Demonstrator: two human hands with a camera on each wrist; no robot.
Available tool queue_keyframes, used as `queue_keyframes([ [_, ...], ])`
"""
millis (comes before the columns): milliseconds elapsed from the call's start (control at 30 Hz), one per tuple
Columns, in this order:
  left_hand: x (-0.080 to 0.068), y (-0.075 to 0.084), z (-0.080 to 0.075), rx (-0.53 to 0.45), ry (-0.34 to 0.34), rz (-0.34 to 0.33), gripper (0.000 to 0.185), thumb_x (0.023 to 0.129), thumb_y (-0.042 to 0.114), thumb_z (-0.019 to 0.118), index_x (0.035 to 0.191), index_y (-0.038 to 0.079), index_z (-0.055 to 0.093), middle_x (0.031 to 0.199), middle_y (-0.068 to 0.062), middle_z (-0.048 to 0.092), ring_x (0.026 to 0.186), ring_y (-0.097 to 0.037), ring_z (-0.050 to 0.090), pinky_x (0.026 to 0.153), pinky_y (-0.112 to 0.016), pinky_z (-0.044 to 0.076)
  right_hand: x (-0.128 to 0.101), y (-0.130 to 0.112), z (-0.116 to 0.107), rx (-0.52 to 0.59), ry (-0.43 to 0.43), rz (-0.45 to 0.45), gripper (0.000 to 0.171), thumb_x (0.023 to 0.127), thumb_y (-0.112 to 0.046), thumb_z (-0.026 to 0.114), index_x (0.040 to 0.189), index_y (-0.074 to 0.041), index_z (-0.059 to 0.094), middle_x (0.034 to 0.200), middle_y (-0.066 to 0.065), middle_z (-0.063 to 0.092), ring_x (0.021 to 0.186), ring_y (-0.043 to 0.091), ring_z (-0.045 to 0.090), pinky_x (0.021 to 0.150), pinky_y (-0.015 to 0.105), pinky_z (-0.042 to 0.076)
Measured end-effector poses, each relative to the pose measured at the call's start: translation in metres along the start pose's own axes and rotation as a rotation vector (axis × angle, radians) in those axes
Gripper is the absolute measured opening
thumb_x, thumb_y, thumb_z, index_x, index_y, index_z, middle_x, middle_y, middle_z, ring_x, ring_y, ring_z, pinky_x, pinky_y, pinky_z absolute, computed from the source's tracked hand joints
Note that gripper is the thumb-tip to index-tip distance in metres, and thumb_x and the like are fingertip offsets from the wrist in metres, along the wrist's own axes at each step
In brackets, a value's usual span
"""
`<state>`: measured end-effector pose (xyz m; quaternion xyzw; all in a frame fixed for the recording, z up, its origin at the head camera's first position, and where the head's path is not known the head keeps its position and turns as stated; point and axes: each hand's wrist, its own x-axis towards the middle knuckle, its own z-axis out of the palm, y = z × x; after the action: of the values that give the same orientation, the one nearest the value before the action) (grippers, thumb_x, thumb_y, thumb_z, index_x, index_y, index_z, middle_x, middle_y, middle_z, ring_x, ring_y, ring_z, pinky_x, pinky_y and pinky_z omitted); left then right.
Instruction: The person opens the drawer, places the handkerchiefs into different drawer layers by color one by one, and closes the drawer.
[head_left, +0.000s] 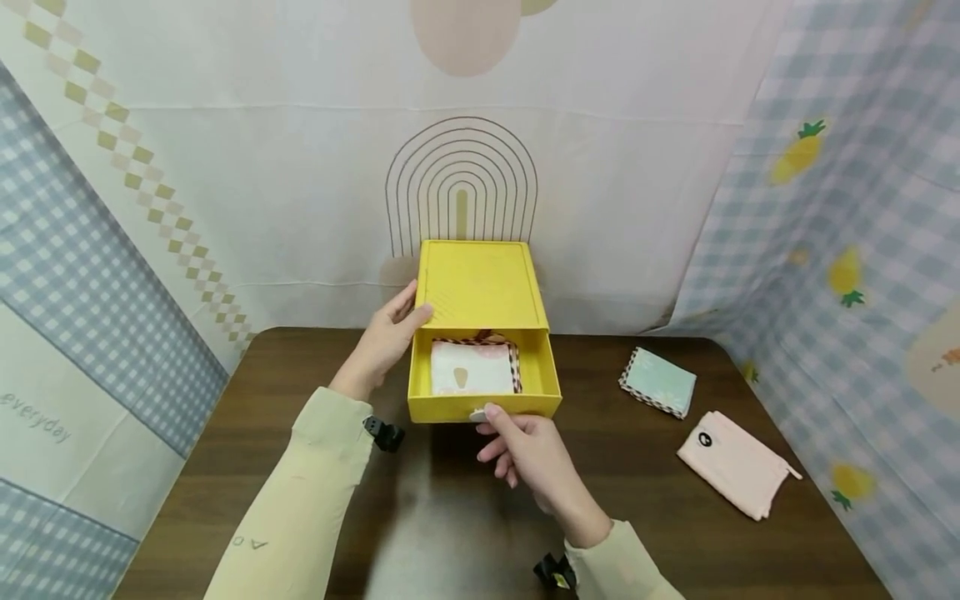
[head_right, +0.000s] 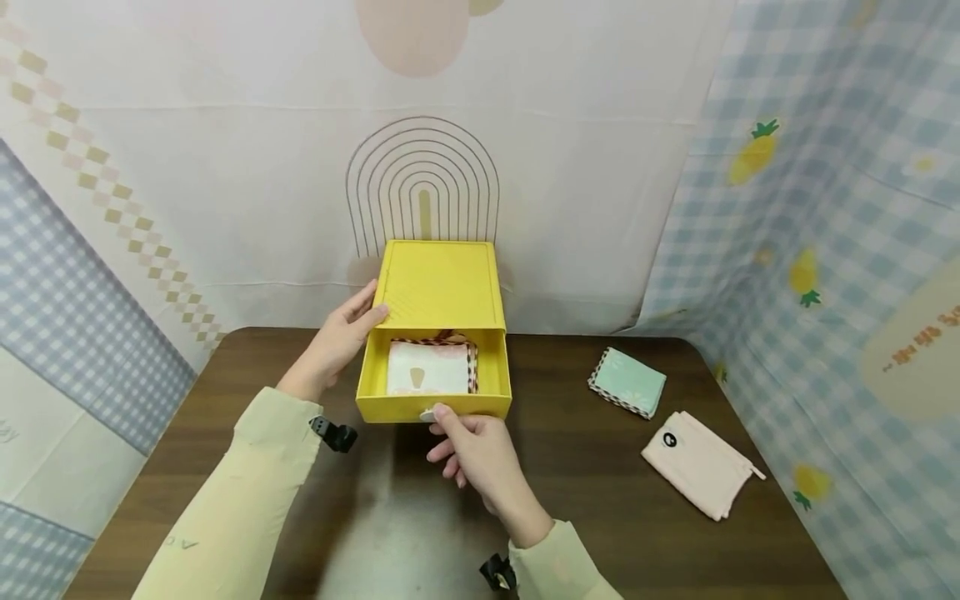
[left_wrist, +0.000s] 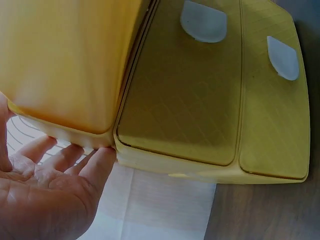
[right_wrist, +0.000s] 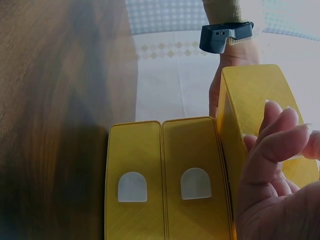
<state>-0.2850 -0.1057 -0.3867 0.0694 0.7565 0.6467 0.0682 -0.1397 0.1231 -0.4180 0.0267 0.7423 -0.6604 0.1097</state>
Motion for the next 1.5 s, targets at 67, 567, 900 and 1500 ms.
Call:
queue_keyframes([
  [67, 0.0, -0.002, 0.002, -0.01, -0.008, -0.024, 0.07, 0.093, 0.051, 0.059, 0.153, 0.038, 0.025, 0.157, 0.013, 0.022, 0.142, -0.011, 0.021, 0.114, -0.039, 0.025, 0.001, 0.002, 0.001, -0.003, 0.017, 0.002, 0.061, 0.086, -0.061, 0.061, 0.098, -0.003, 0.074, 0.072, 0.013, 0.069, 0.047, 0.016, 0.054, 0.039, 0.024, 0.044],
  [567, -0.003, 0.002, -0.005, -0.035, -0.024, -0.041, 0.069, 0.092, 0.051, 0.06, 0.151, 0.04, 0.027, 0.157, 0.011, 0.024, 0.141, -0.01, 0.023, 0.112, -0.04, 0.029, 0.005, -0.004, 0.003, -0.006, 0.06, 0.0, 0.057, 0.085, -0.06, 0.063, 0.094, -0.005, 0.076, 0.069, 0.014, 0.069, 0.046, 0.016, 0.053, 0.038, 0.023, 0.041],
  [900, -0.001, 0.002, -0.005, -0.053, -0.029, -0.029, 0.067, 0.092, 0.049, 0.061, 0.15, 0.041, 0.03, 0.154, 0.011, 0.03, 0.138, -0.012, 0.032, 0.108, -0.044, 0.036, 0.012, -0.007, 0.003, -0.014, 0.073, -0.009, 0.058, 0.084, -0.061, 0.063, 0.091, -0.005, 0.076, 0.071, 0.014, 0.07, 0.047, 0.017, 0.054, 0.039, 0.024, 0.042],
  [1500, -0.002, -0.001, -0.006, -0.072, -0.036, -0.027, 0.067, 0.093, 0.047, 0.061, 0.151, 0.039, 0.029, 0.156, 0.01, 0.026, 0.14, -0.01, 0.027, 0.111, -0.042, 0.031, 0.053, -0.016, 0.003, 0.016, 0.092, 0.01, 0.058, 0.081, -0.064, 0.065, 0.091, -0.008, 0.076, 0.076, 0.014, 0.071, 0.049, 0.016, 0.056, 0.04, 0.023, 0.042],
])
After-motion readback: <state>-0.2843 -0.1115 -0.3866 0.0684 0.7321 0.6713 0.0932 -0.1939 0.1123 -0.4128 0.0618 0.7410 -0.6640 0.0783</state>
